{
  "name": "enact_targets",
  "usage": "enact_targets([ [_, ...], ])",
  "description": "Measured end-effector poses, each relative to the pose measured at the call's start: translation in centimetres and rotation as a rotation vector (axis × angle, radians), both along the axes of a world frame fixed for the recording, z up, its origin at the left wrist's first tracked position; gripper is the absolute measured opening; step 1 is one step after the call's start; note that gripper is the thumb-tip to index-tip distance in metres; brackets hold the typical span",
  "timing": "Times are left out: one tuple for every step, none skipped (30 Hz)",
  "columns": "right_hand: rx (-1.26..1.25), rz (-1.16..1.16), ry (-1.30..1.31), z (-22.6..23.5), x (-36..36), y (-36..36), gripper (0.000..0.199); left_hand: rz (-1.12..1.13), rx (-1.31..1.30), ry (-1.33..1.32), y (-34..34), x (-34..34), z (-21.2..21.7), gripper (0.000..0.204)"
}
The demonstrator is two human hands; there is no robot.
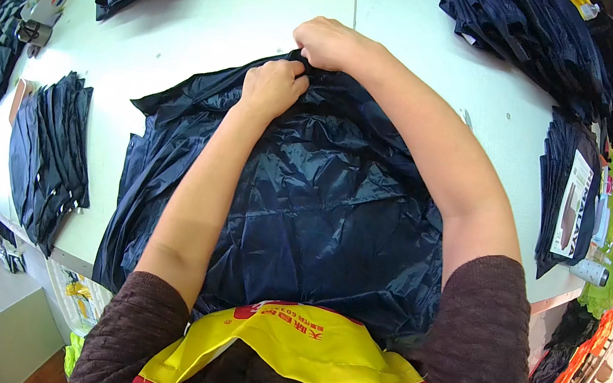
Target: The person folds a dark jacket on a table, aligns the sleeves, and smooths the fabric. They then place the folded jacket into a plastic bag and set it aside. The person repeats this process with another jacket.
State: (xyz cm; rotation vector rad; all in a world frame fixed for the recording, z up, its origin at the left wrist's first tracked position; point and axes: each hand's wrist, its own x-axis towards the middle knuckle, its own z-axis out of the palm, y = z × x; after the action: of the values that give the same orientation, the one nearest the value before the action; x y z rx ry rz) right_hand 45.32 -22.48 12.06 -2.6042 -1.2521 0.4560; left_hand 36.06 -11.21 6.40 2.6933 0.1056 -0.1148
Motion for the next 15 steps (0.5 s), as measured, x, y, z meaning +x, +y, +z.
enact_targets([
  [0.067,-0.072,0.022,-1.6,0.4,-0.7,0.01,-0.012,-0.009,-0.02,0.0,-0.1,-0.1,0.027],
  [0.135,-0.144,0.042,-2.1,0.4,-1.2,0.011,-0.025,-0.018,-0.041,0.0,-0.2,-0.2,0.028],
  [0.205,-0.176,0.093,-2.4,0.4,-1.8,0.014,0.04,-0.046,-0.088,-0.2,-0.6,-0.2,0.022],
  [0.235,-0.193,0.127,-2.6,0.4,-2.2,0.014,0.057,-0.103,-0.241,-0.3,-0.7,-0.4,0.019],
  [0.262,-0.213,0.161,-2.1,0.0,-2.5,0.015,0.071,-0.163,-0.392,-0.6,-0.9,-1.0,0.016],
  [0.289,-0.234,0.195,-1.6,-0.4,-2.8,0.016,0.085,-0.224,-0.543,-0.8,-0.9,-1.6,0.013],
  [0.191,-0.258,0.049,-1.2,-1.0,-2.8,0.016,0.053,-0.186,-0.622,-0.9,-0.9,-2.2,0.011],
  [0.091,-0.28,-0.097,-0.9,-1.7,-2.7,0.017,0.045,-0.135,-0.659,-1.1,-0.9,-2.6,0.011],
  [-0.011,-0.299,-0.242,-0.7,-2.2,-2.6,0.017,0.038,-0.083,-0.697,-1.3,-1.0,-2.9,0.012],
  [-0.053,-0.297,-0.237,-0.9,-2.6,-2.6,0.017,0.03,-0.032,-0.734,-1.5,-1.1,-3.2,0.013],
  [-0.092,-0.297,-0.233,-1.5,-2.9,-2.5,0.018,0.035,0.054,-0.696,-2.0,-1.4,-3.0,0.013],
  [-0.132,-0.296,-0.229,-2.0,-3.2,-2.6,0.018,0.04,0.086,-0.529,-2.7,-2.3,-2.7,0.017],
  [-0.09,-0.278,-0.281,-2.2,-3.6,-3.0,0.014,0.011,0.107,-0.627,-3.2,-2.5,-2.7,0.02],
  [-0.036,-0.227,-0.315,-2.2,-3.9,-3.3,0.013,-0.016,0.132,-0.721,-3.4,-2.6,-2.8,0.023],
  [0.019,-0.177,-0.348,-2.3,-4.2,-3.5,0.012,-0.048,0.066,-0.701,-3.4,-2.7,-2.8,0.029],
])
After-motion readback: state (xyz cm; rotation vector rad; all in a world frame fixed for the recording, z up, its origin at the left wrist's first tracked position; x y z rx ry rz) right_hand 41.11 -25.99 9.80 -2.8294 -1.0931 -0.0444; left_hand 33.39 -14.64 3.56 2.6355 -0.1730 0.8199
